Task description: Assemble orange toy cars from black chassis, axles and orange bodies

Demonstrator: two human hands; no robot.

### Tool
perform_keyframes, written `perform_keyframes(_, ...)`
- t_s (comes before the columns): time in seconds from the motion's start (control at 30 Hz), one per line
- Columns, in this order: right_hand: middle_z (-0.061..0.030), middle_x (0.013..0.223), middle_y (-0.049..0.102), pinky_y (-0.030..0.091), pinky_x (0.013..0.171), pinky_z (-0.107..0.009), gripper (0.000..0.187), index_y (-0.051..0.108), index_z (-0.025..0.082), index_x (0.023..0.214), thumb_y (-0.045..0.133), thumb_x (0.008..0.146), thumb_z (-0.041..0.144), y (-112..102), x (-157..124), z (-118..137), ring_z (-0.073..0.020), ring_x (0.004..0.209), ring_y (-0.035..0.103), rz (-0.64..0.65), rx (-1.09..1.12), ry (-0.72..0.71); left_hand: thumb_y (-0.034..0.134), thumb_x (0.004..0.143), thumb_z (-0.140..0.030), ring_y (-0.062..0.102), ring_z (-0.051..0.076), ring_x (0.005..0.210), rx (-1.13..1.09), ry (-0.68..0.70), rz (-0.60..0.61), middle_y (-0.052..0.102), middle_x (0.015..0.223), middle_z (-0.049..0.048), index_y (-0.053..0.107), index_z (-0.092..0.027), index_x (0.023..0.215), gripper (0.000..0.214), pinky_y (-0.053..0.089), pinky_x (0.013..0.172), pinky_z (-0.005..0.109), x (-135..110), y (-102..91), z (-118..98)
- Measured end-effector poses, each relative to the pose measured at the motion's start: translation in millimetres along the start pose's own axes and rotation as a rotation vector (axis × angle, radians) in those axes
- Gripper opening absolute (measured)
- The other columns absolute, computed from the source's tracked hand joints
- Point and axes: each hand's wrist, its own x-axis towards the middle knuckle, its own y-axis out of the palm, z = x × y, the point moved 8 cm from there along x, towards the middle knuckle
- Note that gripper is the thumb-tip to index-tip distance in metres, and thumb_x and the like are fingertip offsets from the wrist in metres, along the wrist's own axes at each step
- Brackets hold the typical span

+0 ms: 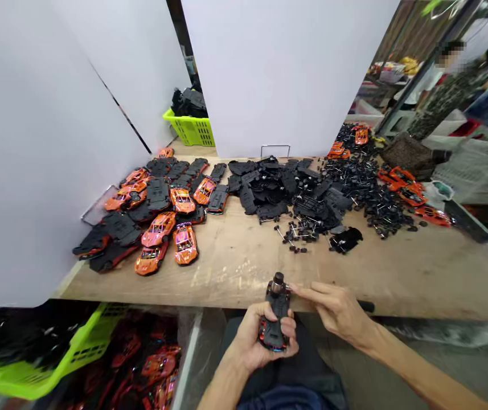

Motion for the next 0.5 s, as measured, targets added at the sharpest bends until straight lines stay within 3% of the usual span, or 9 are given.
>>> perform_keyframes(0.1,-0.0058,0.102,0.073,0.057,0.077,-0.025,0.064,0.060,0.030,0.147,0.042,0.093,0.000,-21,-7,-11,-0.0168,0.087,0.069,-0.145,0.052,0.095,0.059,0.061,-0.010,0.054,0.012,0.063,-0.001,-0.012,0.003,0.050,0.077,0.0009,0.060,-0.004,0.098,0.038,0.049,0.075,0.029,-3,-1.4,-2)
perform_keyframes(0.17,-0.0049,0.097,0.072,0.056,0.073,-0.024,0.063,0.060,0.031,0.146,0.041,0.094,0.001,-25,-10,-13,-0.0161,0.082,0.068,-0.160,0.057,0.096,0.059,0.060,-0.010,0.054,0.012,0.064,0.001,-0.020,-0.003,0.050,0.077,0.0007,0.059,-0.004,0.099,0.039,0.048,0.073,0.029,-3,-1.9,-2)
perform_keyframes(0.27,-0.0020,0.080,0.067,0.052,0.061,-0.024,0.063,0.064,0.033,0.143,0.042,0.093,0.002,-18,-7,-10,-0.0158,0.066,0.062,-0.088,0.003,0.051,0.059,0.059,-0.010,0.053,0.011,0.064,-0.001,-0.030,-0.027,0.049,0.077,0.0002,0.058,-0.005,0.100,0.041,0.047,0.073,0.028,-4,-1.9,-2)
perform_keyframes(0.4,-0.0043,0.089,0.073,0.055,0.068,-0.025,0.055,0.068,0.031,0.138,0.041,0.097,0.006,-16,11,-23,-0.0169,0.075,0.066,-0.185,0.123,0.162,0.059,0.058,-0.011,0.051,0.011,0.063,-0.019,-0.027,-0.061,0.047,0.077,-0.0008,0.056,-0.008,0.101,0.043,0.047,0.072,0.028,-5,-0.9,-2)
perform_keyframes(0.5,-0.0030,0.085,0.073,0.054,0.065,-0.023,0.055,0.071,0.031,0.134,0.042,0.096,0.005,-4,20,-25,-0.0157,0.070,0.065,-0.098,0.134,0.112,0.059,0.060,-0.011,0.052,0.011,0.063,-0.033,-0.025,-0.054,0.047,0.077,-0.0009,0.055,-0.008,0.101,0.042,0.047,0.072,0.028,-6,1.1,-1)
